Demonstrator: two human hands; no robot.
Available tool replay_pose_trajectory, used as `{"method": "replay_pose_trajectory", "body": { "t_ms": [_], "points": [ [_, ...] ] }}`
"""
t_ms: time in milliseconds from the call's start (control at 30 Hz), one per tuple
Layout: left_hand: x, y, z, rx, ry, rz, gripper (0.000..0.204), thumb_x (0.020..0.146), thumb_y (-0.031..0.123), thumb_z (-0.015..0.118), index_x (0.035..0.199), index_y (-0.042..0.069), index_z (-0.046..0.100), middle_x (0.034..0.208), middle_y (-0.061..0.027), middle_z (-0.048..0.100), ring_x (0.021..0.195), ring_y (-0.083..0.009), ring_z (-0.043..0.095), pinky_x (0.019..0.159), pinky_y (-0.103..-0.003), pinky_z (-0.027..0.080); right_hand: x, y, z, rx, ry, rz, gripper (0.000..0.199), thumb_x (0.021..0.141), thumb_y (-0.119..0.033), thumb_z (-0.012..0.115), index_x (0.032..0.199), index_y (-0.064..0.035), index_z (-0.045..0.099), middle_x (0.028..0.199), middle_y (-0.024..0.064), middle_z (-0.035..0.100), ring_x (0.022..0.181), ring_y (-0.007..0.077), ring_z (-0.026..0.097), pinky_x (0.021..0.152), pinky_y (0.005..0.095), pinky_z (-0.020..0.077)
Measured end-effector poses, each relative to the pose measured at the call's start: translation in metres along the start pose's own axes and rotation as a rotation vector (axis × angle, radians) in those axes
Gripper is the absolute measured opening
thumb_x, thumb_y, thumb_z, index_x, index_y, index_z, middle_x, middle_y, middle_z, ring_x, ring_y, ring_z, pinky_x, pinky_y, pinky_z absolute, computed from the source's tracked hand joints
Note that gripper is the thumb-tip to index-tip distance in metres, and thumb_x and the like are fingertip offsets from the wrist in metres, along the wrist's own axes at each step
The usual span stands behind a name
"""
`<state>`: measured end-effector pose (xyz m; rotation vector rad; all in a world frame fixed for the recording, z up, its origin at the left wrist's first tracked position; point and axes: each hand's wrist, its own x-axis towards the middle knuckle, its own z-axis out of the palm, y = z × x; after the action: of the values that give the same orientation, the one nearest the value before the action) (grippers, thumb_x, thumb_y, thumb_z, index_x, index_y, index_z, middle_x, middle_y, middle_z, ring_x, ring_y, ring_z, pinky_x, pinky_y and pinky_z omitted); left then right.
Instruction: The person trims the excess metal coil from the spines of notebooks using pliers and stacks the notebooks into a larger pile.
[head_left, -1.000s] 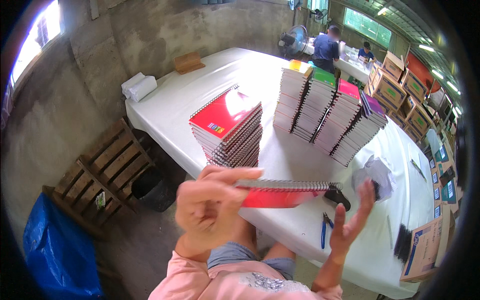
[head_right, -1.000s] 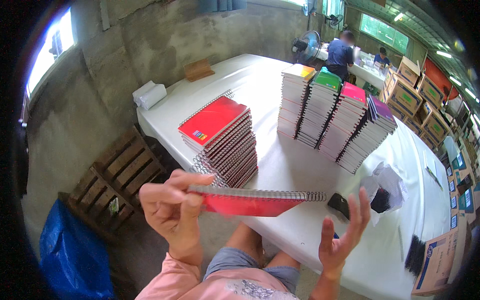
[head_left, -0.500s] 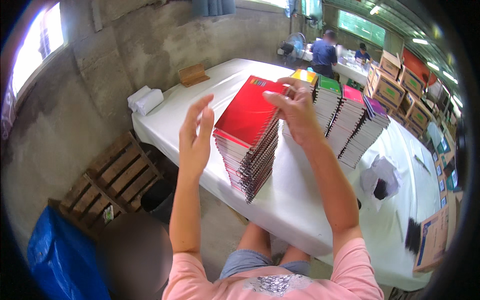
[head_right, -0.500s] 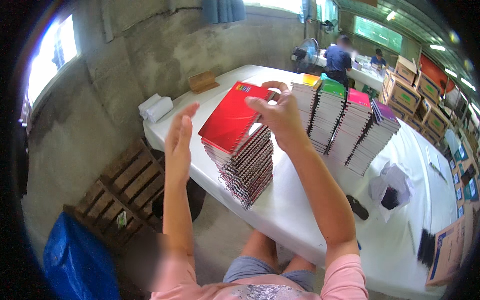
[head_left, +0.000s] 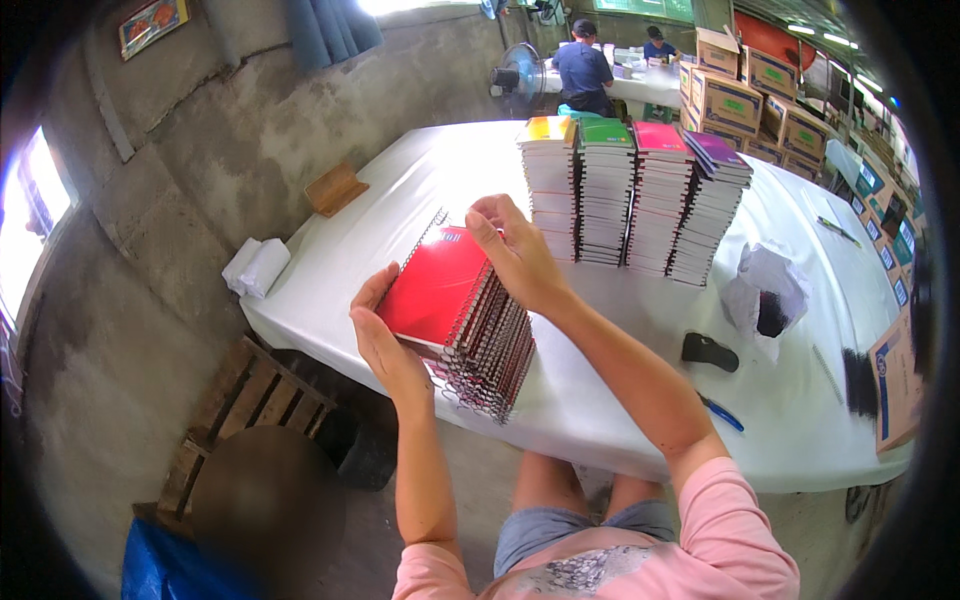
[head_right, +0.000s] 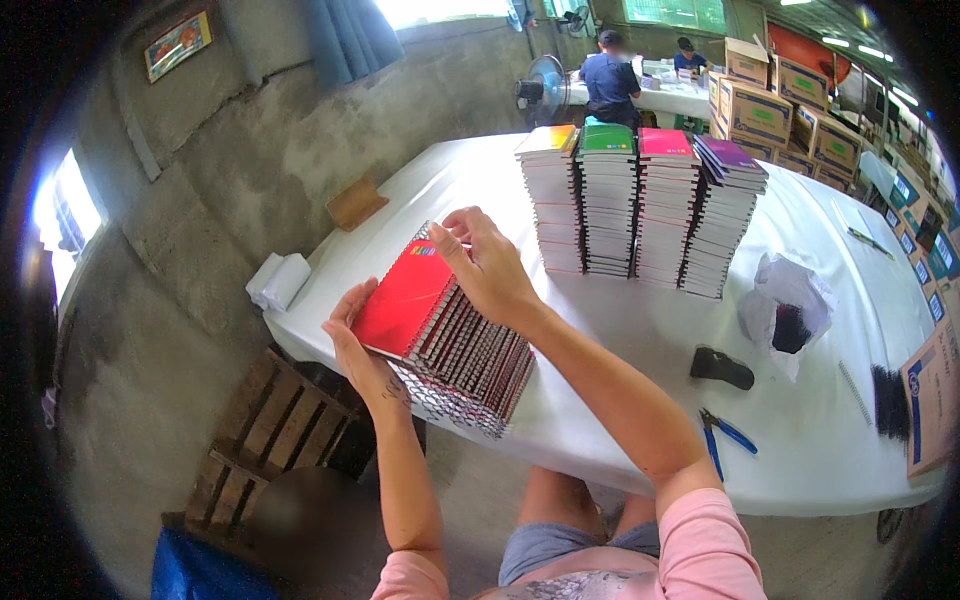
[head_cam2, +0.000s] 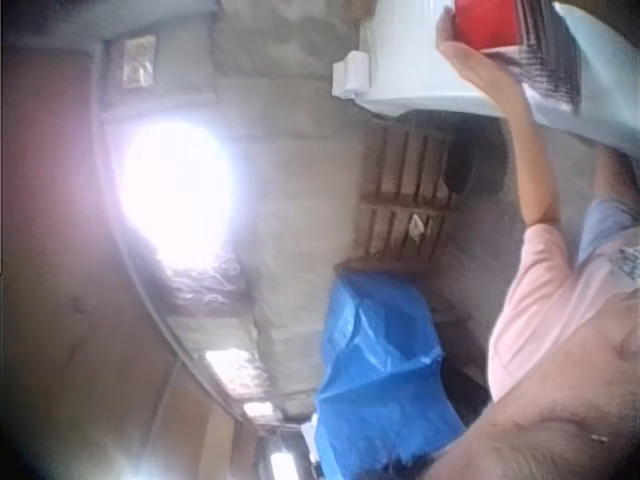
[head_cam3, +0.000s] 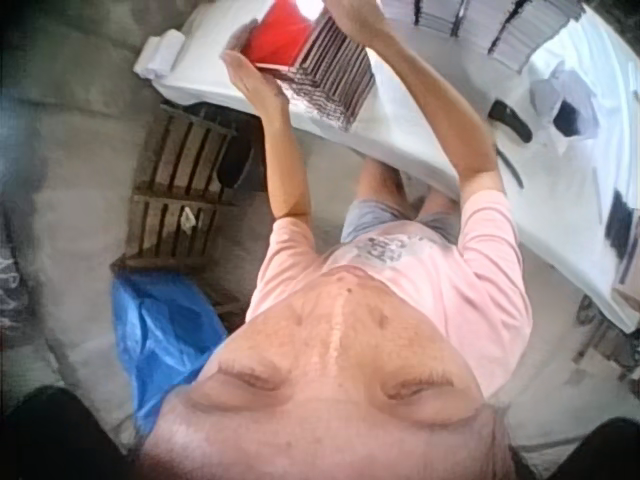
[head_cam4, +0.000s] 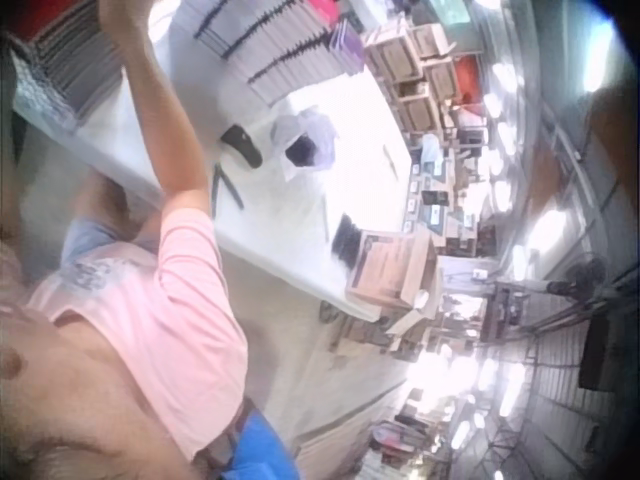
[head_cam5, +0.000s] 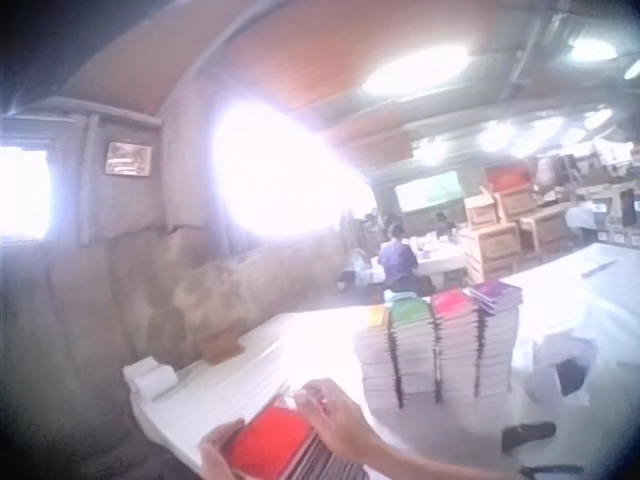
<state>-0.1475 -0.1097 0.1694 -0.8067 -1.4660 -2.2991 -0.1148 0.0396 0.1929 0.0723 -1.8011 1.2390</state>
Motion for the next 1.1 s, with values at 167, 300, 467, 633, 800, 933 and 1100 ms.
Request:
{"method": "replay_pose_trajectory", "body": {
  "t_ms": [167, 300, 467, 633, 800, 933, 1100],
  "points": [
    [-0.005, -0.002, 0.010, 0.124, 0.050, 0.133, 0.057, 0.098, 0.046, 0.026, 0.107, -0.004, 0.053, 0.113, -0.0180, 0.056, 0.104, -0.0235, 0.053, 0.095, -0.035, 0.039, 0.003, -0.006, 0.009, 0.084, 0.124, 0.186, 0.045, 0.094, -0.040, 0.045, 0.095, 0.0037, 0.055, 0.081, 0.0155, 0.060, 0.076, 0.0213, 0.057, 0.072, 0.0329, 0.0445],
    [-0.001, -0.003, 0.012, 0.032, 0.125, 0.136, 0.058, 0.097, 0.047, 0.028, 0.101, -0.004, 0.055, 0.109, -0.0177, 0.058, 0.102, -0.0237, 0.054, 0.094, -0.035, 0.040, -0.007, -0.007, 0.016, 0.159, 0.149, 0.091, 0.044, 0.094, -0.036, 0.046, 0.094, 0.0057, 0.059, 0.082, 0.0174, 0.061, 0.078, 0.0220, 0.059, 0.074, 0.0322, 0.0447],
    [0.000, -0.008, 0.017, 0.022, 0.137, 0.077, 0.056, 0.097, 0.045, 0.030, 0.098, -0.005, 0.056, 0.106, -0.0195, 0.058, 0.100, -0.0249, 0.055, 0.092, -0.036, 0.043, -0.014, 0.009, 0.021, 0.105, 0.245, -0.039, 0.035, 0.094, -0.027, 0.046, 0.090, 0.0055, 0.058, 0.079, 0.0180, 0.059, 0.074, 0.0247, 0.058, 0.070, 0.0328, 0.0444],
    [-0.001, -0.004, 0.016, 0.082, 0.164, 0.097, 0.051, 0.097, 0.041, 0.034, 0.094, -0.005, 0.056, 0.104, -0.0205, 0.059, 0.097, -0.0250, 0.056, 0.089, -0.037, 0.045, -0.014, 0.007, 0.023, 0.163, 0.246, 0.006, 0.039, 0.097, -0.031, 0.039, 0.092, 0.0036, 0.057, 0.083, 0.0128, 0.058, 0.080, 0.0186, 0.056, 0.076, 0.0292, 0.0425],
    [-0.001, -0.009, 0.014, 0.056, 0.154, 0.115, 0.052, 0.098, 0.041, 0.032, 0.094, -0.005, 0.056, 0.104, -0.0202, 0.059, 0.097, -0.0254, 0.057, 0.090, -0.038, 0.045, -0.015, 0.015, 0.020, 0.089, 0.158, 0.018, 0.038, 0.097, -0.030, 0.036, 0.097, 0.0027, 0.056, 0.085, 0.0119, 0.058, 0.083, 0.0188, 0.055, 0.078, 0.0296, 0.0422],
    [-0.002, -0.020, 0.008, 0.000, 0.188, 0.154, 0.063, 0.095, 0.052, 0.024, 0.109, -0.004, 0.049, 0.115, -0.0216, 0.054, 0.107, -0.0277, 0.051, 0.098, -0.042, 0.039, -0.015, 0.027, 0.007, 0.108, 0.255, -0.038, 0.032, 0.095, -0.025, 0.038, 0.104, 0.0007, 0.054, 0.091, 0.0114, 0.059, 0.090, 0.0188, 0.055, 0.082, 0.0287, 0.0411],
    [-0.045, -0.063, -0.072, -0.012, 0.306, -0.179, 0.070, 0.093, 0.059, 0.017, 0.129, 0.002, 0.035, 0.131, -0.0170, 0.043, 0.122, -0.0254, 0.040, 0.106, -0.040, 0.026, -0.067, 0.141, -0.070, 0.038, -0.115, 0.535, 0.042, 0.074, -0.002, 0.049, 0.117, -0.0044, 0.050, 0.110, 0.0101, 0.059, 0.106, 0.0239, 0.053, 0.089, 0.0328, 0.0395]
  ]
}}
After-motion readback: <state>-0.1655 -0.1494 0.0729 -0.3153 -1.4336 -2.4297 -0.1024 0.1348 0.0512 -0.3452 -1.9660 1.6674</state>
